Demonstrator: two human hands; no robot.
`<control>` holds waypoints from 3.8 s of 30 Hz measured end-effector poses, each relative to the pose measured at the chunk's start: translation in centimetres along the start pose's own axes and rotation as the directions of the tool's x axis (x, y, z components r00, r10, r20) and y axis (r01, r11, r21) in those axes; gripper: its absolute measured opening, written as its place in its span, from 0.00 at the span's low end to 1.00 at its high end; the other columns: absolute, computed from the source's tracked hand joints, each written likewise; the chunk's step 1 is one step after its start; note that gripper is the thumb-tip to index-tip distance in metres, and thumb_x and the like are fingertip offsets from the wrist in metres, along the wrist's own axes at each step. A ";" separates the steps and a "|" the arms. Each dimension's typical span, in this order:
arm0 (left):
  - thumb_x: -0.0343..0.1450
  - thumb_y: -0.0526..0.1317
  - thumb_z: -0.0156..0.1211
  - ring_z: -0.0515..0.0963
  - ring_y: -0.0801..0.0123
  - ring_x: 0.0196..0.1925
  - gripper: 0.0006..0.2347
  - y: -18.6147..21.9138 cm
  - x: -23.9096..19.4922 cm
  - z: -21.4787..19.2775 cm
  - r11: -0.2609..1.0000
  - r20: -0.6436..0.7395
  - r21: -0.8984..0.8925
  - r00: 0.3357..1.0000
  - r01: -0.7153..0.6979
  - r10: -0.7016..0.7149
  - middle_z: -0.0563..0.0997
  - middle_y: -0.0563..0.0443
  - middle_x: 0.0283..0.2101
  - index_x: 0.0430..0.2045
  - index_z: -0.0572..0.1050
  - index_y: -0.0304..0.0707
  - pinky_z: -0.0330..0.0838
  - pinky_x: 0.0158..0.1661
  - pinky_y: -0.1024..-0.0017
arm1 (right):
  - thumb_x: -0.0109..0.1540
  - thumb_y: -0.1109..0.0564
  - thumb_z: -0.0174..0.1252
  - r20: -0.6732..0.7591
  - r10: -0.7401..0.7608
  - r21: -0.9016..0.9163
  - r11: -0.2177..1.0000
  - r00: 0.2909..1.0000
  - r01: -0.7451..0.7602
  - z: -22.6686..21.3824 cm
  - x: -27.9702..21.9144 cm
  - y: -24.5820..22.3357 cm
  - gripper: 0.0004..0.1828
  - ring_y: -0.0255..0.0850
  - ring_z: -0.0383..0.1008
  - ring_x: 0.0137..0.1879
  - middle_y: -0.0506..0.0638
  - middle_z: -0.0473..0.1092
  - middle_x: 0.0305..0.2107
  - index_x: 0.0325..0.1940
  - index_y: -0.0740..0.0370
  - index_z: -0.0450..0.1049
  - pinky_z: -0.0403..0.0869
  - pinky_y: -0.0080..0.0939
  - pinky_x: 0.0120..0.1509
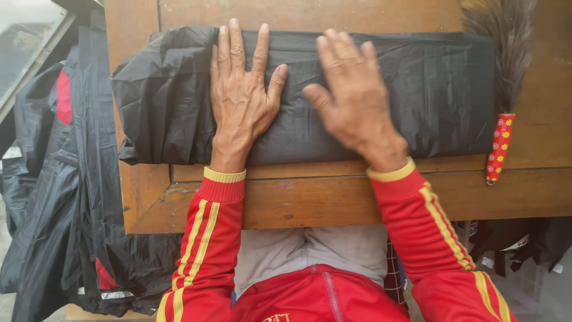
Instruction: The person smooths a black garment on a wooden table with both hands, then uses a feather duster to brush the surface. They repeatedly fold and unfold the garment while continuing to dust it.
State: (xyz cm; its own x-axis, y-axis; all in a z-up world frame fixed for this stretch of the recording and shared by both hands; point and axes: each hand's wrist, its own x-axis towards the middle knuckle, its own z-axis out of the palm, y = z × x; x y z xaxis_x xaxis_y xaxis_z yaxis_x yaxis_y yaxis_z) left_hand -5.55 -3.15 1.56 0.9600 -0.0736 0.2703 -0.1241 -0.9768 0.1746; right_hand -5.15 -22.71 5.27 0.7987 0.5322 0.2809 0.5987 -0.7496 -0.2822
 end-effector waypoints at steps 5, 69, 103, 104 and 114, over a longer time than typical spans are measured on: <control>0.78 0.54 0.45 0.47 0.49 0.73 0.24 -0.5 0.0 0.7 0.999 0.076 0.046 0.997 -0.024 0.020 0.44 0.35 0.69 0.69 0.53 0.51 0.48 0.69 0.55 | 0.64 0.29 0.31 0.165 -0.028 0.254 0.967 0.986 -0.015 2.0 0.6 -5.3 0.46 0.53 0.39 0.77 0.62 0.42 0.70 0.73 0.66 0.41 0.43 0.55 0.80; 0.80 0.52 0.54 0.49 0.40 0.70 0.27 -0.7 0.2 -1.3 0.999 0.072 -0.039 0.997 -0.036 0.038 0.51 0.26 0.66 0.66 0.54 0.31 0.49 0.68 0.47 | 0.65 0.29 0.28 0.187 -0.001 0.026 1.000 0.982 -0.004 -0.2 -2.7 2.5 0.46 0.54 0.41 0.77 0.62 0.43 0.70 0.73 0.70 0.41 0.44 0.53 0.81; 0.71 0.55 0.65 0.67 0.42 0.56 0.31 -5.0 4.8 -3.8 0.897 -0.017 -0.252 0.929 -0.363 0.370 0.69 0.32 0.56 0.55 0.67 0.21 0.54 0.57 0.46 | 0.61 0.63 0.60 0.179 -0.080 0.036 0.997 0.981 0.075 -4.8 0.8 12.9 0.30 0.60 0.61 0.55 0.68 0.63 0.50 0.66 0.78 0.65 0.59 0.54 0.62; 0.71 0.55 0.65 0.67 0.42 0.56 0.31 -5.2 4.9 -4.1 0.899 -0.014 -0.251 0.930 -0.358 0.367 0.69 0.32 0.56 0.55 0.67 0.21 0.54 0.57 0.46 | 0.61 0.63 0.60 0.182 -0.083 0.040 0.996 0.980 0.077 -5.1 1.0 12.7 0.30 0.60 0.61 0.55 0.68 0.63 0.50 0.66 0.78 0.65 0.59 0.54 0.62; 0.60 0.72 0.62 0.71 0.51 0.50 0.34 -8.4 5.9 -4.6 0.912 0.177 0.026 0.900 -0.409 0.399 0.76 0.40 0.44 0.48 0.77 0.43 0.57 0.49 0.58 | 0.54 0.55 0.67 0.434 0.268 0.018 0.952 0.860 -0.306 -6.8 1.8 11.4 0.27 0.54 0.66 0.54 0.59 0.68 0.47 0.53 0.65 0.67 0.63 0.50 0.55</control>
State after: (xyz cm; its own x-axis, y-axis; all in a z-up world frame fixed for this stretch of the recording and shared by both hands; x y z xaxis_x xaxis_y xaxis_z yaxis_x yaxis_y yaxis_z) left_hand 0.00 5.60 6.08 0.8587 -0.4916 0.1449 -0.4997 -0.8659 0.0240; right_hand 2.72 -32.98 8.75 0.8739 0.4272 -0.2321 0.3264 -0.8693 -0.3712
